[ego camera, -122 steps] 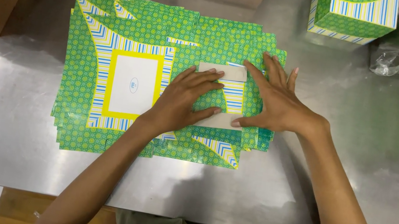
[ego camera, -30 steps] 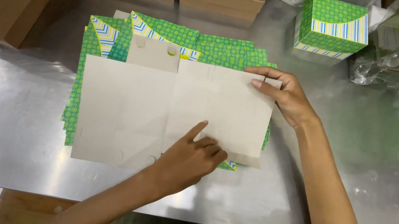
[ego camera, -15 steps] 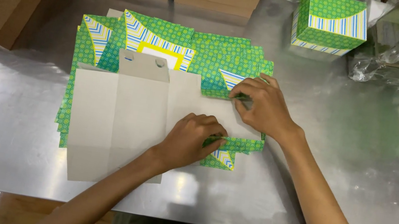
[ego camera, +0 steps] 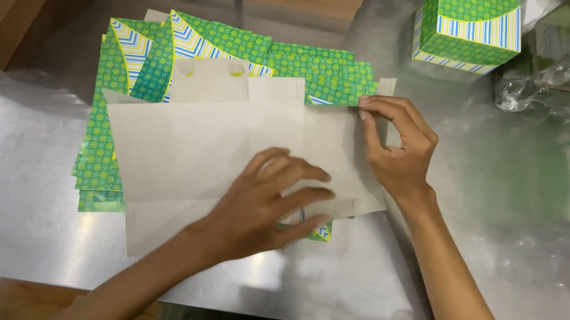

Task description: The person assembles flat, patterned paper boxes by folding along pre-scored lines and tucking flaps into slots. They handle multiple units one at a time, aligning edges and securing tabs to form the box shape on a metal work surface.

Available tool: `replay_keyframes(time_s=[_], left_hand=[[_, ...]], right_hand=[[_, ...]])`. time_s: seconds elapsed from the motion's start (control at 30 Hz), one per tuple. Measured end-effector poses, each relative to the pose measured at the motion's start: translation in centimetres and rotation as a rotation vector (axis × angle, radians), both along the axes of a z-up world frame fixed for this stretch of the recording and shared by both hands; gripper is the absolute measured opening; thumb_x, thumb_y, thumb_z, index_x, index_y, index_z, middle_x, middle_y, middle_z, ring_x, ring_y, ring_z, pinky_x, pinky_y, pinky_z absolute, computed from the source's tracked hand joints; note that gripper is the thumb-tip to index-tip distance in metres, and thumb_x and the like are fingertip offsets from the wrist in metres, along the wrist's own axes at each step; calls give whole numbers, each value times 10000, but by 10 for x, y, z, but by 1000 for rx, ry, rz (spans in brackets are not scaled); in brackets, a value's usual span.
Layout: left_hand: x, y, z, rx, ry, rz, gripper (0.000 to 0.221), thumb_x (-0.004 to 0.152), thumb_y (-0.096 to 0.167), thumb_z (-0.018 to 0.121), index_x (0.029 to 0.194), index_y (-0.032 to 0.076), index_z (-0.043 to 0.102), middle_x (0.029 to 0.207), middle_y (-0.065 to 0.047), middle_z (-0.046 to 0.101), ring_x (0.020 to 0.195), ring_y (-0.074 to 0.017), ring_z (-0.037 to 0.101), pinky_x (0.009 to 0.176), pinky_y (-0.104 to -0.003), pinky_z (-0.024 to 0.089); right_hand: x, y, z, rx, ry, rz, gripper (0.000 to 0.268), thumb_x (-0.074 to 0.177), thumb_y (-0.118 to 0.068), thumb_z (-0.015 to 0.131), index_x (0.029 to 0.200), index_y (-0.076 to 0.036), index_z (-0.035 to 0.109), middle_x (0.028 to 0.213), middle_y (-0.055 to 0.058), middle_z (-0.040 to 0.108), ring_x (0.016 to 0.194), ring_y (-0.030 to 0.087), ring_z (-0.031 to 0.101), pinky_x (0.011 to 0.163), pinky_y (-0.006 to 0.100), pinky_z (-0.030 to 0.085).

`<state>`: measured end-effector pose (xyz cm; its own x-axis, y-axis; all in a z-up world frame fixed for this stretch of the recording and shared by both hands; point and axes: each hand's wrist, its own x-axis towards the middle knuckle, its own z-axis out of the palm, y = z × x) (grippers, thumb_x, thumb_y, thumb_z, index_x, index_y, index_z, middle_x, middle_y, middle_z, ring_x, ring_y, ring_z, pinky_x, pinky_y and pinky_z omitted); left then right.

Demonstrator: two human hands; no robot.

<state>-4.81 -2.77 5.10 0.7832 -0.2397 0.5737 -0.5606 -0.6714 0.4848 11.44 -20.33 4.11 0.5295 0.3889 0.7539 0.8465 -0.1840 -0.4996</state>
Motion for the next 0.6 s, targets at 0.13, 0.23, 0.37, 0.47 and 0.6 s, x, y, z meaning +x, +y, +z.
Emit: replay_keyframes(time_s=[0.13,0.23,0.37,0.47,0.6], left_hand=[[12,58,16,76,-20,332,375,879,234,836,1204,101,704,1245,-91,633,1127,-305,608,1014,-503,438],[5,101,4,329,120,757,656,898,407,832,1328,-45,627,1274,-222,592,1086,-409,618,948,-564,445],[-17,128,-4,323,346,987,829,910,679,763,1218,-85,671,1177,-266,605,1062,-478,601,934,-576,432],[-34,113,18,241,145,1004,701,924,523,852,1229,-70,636,1259,-261,495,1138,-486,499,974,-593,382],[-57,110,14,24,214,1086,601,977,432,832,1183,-28,506,1085,-127,573,963,-322,567,860,-507,415]], right_hand=[[3,-8,-11,-96,34,-58,179,917,87,765,991,-75,782,914,54,747,853,269,732,794,342,576],[4,-15,-26,-280,156,-126,206,929,52,738,1032,-120,782,895,47,729,841,268,695,828,389,532],[4,-10,-43,-331,191,-122,280,915,47,704,1138,-112,765,920,91,713,878,318,689,825,437,524],[1,-11,-52,-305,116,-114,308,923,60,653,1171,-93,753,967,72,703,890,272,650,839,402,504],[0,-8,-56,-270,38,-103,303,931,73,619,1169,-64,746,994,51,704,899,225,622,870,369,483]])
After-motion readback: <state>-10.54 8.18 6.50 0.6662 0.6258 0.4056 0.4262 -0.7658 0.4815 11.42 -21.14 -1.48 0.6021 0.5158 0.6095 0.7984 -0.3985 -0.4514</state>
